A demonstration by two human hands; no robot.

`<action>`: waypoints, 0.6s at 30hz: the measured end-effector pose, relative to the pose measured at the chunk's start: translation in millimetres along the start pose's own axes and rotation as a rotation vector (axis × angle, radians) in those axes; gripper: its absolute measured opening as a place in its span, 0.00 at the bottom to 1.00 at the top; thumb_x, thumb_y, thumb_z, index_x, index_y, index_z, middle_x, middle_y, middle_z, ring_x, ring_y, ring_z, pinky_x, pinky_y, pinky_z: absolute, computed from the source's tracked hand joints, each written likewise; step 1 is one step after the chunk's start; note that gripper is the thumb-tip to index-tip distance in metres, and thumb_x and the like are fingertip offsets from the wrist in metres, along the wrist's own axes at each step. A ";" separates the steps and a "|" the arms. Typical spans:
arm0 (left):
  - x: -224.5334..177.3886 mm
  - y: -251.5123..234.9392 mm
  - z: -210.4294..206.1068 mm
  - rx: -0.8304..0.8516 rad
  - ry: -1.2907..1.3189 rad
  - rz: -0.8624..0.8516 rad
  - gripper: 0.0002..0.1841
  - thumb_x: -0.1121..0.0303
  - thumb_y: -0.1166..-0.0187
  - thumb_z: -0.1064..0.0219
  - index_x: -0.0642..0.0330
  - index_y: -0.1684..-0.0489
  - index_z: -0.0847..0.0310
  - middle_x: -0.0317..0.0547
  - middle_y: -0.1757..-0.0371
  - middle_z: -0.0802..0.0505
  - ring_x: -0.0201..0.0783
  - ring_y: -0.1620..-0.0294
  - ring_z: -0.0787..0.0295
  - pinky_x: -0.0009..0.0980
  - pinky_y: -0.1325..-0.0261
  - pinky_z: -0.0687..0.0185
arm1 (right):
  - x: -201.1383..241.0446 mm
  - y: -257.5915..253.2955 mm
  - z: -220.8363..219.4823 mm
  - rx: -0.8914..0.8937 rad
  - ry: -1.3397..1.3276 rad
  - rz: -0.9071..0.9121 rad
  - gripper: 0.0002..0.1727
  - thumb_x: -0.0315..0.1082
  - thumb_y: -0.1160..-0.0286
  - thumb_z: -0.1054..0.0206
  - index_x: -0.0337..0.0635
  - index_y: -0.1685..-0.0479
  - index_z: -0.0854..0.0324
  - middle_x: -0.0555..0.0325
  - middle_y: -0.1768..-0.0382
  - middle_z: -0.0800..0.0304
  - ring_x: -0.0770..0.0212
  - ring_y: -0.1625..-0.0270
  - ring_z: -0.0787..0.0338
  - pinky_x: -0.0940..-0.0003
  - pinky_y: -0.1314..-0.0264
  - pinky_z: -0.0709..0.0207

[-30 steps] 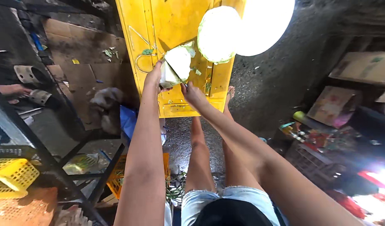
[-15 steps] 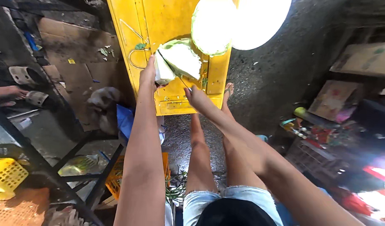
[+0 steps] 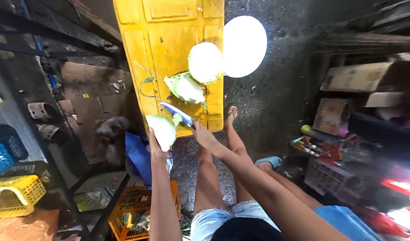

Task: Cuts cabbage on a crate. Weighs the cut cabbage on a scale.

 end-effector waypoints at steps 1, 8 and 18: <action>-4.0 13.8 -5.0 -0.010 -0.024 -0.006 0.40 0.31 0.26 0.41 0.53 0.24 0.32 0.43 0.47 0.08 0.37 0.50 0.07 0.40 0.51 0.07 | 11.5 -9.1 3.7 -0.016 0.011 0.046 0.28 0.42 0.07 0.47 0.38 0.14 0.37 0.33 0.24 0.24 0.35 0.27 0.17 0.38 0.28 0.22; -26.0 61.0 -111.3 0.187 -0.428 0.040 0.35 0.48 0.25 0.40 0.68 0.26 0.32 0.42 0.50 0.07 0.28 0.52 0.08 0.31 0.46 0.08 | 37.9 75.0 90.9 0.230 -1.048 0.184 0.34 0.58 0.08 0.54 0.49 0.11 0.39 0.46 0.24 0.21 0.54 0.28 0.17 0.48 0.28 0.21; -23.5 -90.1 -119.7 -0.300 -0.773 -0.016 0.69 0.47 0.46 0.11 0.70 0.09 0.62 0.80 0.16 0.37 0.70 0.17 0.36 0.60 0.20 0.30 | -167.5 173.2 177.1 -0.082 -1.464 0.182 0.48 0.45 0.41 0.23 0.41 0.16 0.40 0.52 0.40 0.11 0.58 0.42 0.08 0.55 0.38 0.12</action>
Point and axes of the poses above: each hand's wrist, its own y-axis away from the middle knuckle, its own z-axis out of the back of the hand, x = y × z, the point moved 10 cm from there along -y, towards the middle knuckle
